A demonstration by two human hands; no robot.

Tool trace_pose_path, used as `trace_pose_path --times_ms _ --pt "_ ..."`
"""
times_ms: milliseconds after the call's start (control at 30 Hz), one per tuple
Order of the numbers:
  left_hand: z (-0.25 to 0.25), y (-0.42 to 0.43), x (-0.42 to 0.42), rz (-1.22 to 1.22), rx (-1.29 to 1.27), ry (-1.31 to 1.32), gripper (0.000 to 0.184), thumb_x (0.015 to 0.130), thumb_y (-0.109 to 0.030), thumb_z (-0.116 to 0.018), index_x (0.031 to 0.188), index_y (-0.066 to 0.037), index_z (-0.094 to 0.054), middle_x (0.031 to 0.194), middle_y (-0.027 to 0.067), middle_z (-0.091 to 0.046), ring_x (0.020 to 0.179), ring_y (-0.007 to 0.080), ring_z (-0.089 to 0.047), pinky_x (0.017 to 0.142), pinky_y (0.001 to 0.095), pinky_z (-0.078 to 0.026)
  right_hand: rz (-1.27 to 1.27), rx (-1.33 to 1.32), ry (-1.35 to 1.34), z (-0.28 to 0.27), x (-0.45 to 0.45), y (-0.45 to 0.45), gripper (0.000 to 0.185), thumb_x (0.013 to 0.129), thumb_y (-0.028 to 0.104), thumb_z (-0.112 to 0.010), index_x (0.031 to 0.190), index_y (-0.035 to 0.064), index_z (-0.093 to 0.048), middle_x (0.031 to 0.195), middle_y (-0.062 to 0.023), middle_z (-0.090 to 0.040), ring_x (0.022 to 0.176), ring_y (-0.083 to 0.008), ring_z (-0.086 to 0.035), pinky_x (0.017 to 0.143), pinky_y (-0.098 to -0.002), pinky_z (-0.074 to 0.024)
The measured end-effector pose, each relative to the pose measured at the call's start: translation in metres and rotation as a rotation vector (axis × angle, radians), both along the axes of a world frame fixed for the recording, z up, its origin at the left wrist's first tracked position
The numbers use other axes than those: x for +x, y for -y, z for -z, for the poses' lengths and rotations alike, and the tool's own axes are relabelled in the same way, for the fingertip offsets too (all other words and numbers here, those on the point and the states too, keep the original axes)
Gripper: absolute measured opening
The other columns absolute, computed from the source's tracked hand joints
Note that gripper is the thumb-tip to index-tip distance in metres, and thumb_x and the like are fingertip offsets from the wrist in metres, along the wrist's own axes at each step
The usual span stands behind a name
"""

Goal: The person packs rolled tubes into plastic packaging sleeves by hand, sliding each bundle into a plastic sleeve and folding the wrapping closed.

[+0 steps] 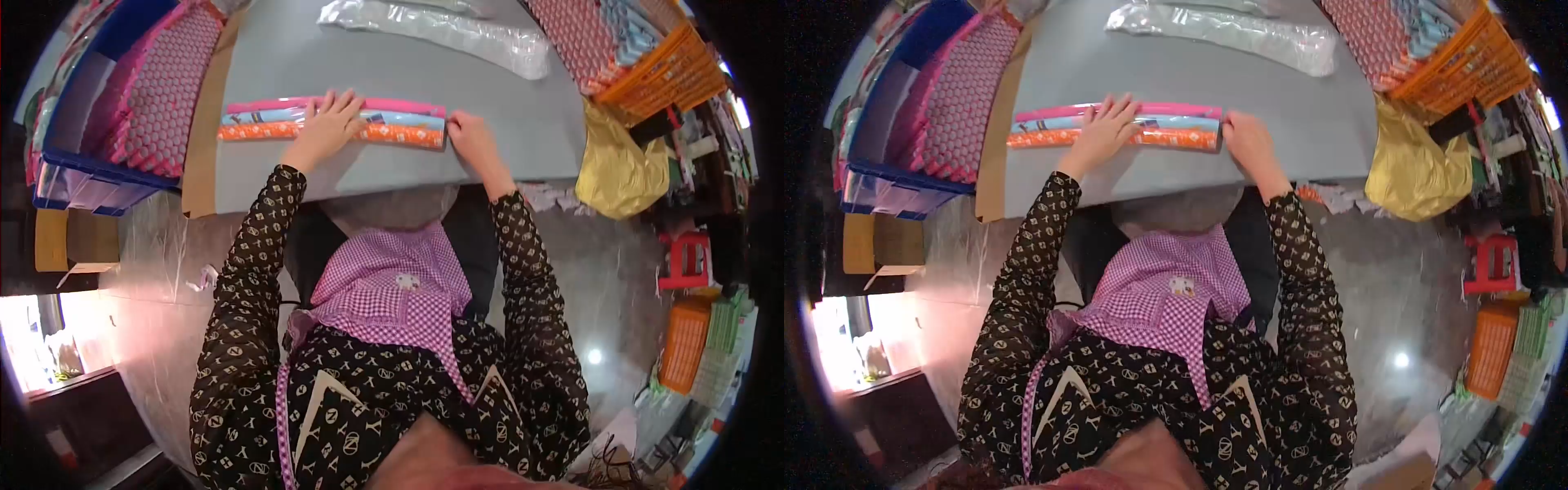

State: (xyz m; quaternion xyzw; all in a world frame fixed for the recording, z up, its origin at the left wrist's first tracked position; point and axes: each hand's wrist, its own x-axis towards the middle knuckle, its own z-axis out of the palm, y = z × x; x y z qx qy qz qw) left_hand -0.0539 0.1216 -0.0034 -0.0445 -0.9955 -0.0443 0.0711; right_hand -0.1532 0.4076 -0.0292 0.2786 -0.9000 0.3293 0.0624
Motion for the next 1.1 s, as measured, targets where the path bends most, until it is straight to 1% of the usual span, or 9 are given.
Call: trace_pose_path --times_ms 67,400,733,800,900,967,1000,1033,1100 --pt "0.006 -0.001 0.002 0.01 -0.19 -0.095 0.05 0.095 -0.04 -0.04 0.14 -0.018 -0.04 0.149 0.0089 -0.032 0.137 0.0366 -0.027 0.108 0.0583 -0.019 0.02 0.033 0.049 -0.003 -0.001 0.003 0.019 0.086 0.019 -0.054 0.092 0.0045 -0.065 0.087 -0.0186 -0.065 0.082 -0.0366 -0.062 0.071 -0.0431 -0.0485" --pt "0.011 0.001 -0.002 -0.009 -0.209 -0.098 0.054 0.095 -0.047 -0.039 0.143 -0.024 -0.034 0.149 0.0076 -0.032 0.137 0.034 -0.029 0.106 0.0613 -0.02 0.081 -0.209 0.009 0.0 0.006 -0.007 0.017 0.084 0.016 -0.058 0.092 0.0038 -0.066 0.088 -0.0146 -0.066 0.085 -0.0312 -0.062 0.076 -0.0385 -0.0483" --pt "0.006 -0.004 -0.002 -0.06 -0.277 -0.047 0.054 0.095 -0.045 -0.039 0.142 -0.019 -0.035 0.148 0.0096 -0.032 0.137 0.0372 -0.027 0.106 0.0627 -0.02 0.132 -0.075 -0.166 0.005 0.013 0.011 0.016 0.087 0.015 -0.053 0.092 0.007 -0.066 0.091 -0.0161 -0.061 0.085 -0.0347 -0.061 0.073 -0.0435 -0.0491" --pt "0.012 -0.002 -0.003 -0.009 -0.16 -0.083 0.055 0.094 -0.045 -0.039 0.141 -0.016 -0.036 0.146 0.012 -0.033 0.136 0.0394 -0.027 0.105 0.0649 -0.02 0.069 -0.128 -0.182 0.007 0.011 0.011 0.019 0.088 0.016 -0.052 0.095 0.0063 -0.067 0.093 -0.0173 -0.063 0.083 -0.035 -0.061 0.072 -0.0428 -0.0493" --pt "0.01 -0.005 -0.003 -0.027 -0.162 -0.14 0.055 0.093 -0.043 -0.041 0.142 -0.017 -0.034 0.144 0.0112 -0.036 0.134 0.0367 -0.032 0.102 0.0633 -0.025 0.059 -0.168 -0.102 0.011 0.012 0.016 0.024 0.089 0.016 -0.053 0.105 0.0042 -0.065 0.096 -0.0178 -0.065 0.08 -0.0346 -0.062 0.072 -0.0422 -0.0493" --pt "0.01 -0.007 -0.003 -0.046 -0.133 -0.175 0.055 0.093 -0.044 -0.04 0.14 -0.015 -0.037 0.142 0.0131 -0.037 0.133 0.0397 -0.032 0.102 0.0656 -0.023 0.131 -0.304 0.451 -0.015 0.027 0.018 0.031 0.089 0.018 -0.054 0.114 0.0011 -0.06 0.099 -0.0196 -0.065 0.076 -0.0352 -0.062 0.071 -0.0427 -0.0492" --pt "0.01 -0.008 -0.004 -0.03 -0.099 -0.208 0.055 0.093 -0.046 -0.04 0.137 -0.013 -0.041 0.141 0.015 -0.039 0.132 0.0427 -0.032 0.102 0.0679 -0.022 0.119 -0.365 0.487 -0.024 0.035 0.023 0.032 0.09 0.018 -0.054 0.116 -0.0004 -0.057 0.099 -0.0203 -0.063 0.081 -0.0345 -0.061 0.073 -0.0421 -0.0488" --pt "0.01 -0.01 -0.004 -0.045 -0.097 -0.213 0.055 0.093 -0.046 -0.04 0.137 -0.013 -0.041 0.141 0.015 -0.039 0.132 0.0427 -0.032 0.102 0.0679 -0.022 0.105 -0.358 0.483 -0.015 0.03 0.026 0.032 0.09 0.018 -0.054 0.116 -0.0004 -0.057 0.099 -0.0203 -0.063 0.081 -0.0345 -0.061 0.073 -0.0421 -0.0488" --pt "0.012 -0.013 -0.007 -0.069 -0.076 -0.264 0.054 0.092 -0.047 -0.041 0.134 -0.013 -0.045 0.136 0.0157 -0.044 0.128 0.0431 -0.037 0.1 0.0673 -0.024 -0.068 -0.193 -0.09 0.004 0.021 0.029 0.031 0.091 0.019 -0.053 0.116 0.001 -0.057 0.103 -0.0205 -0.06 0.089 -0.0352 -0.059 0.075 -0.0419 -0.048"
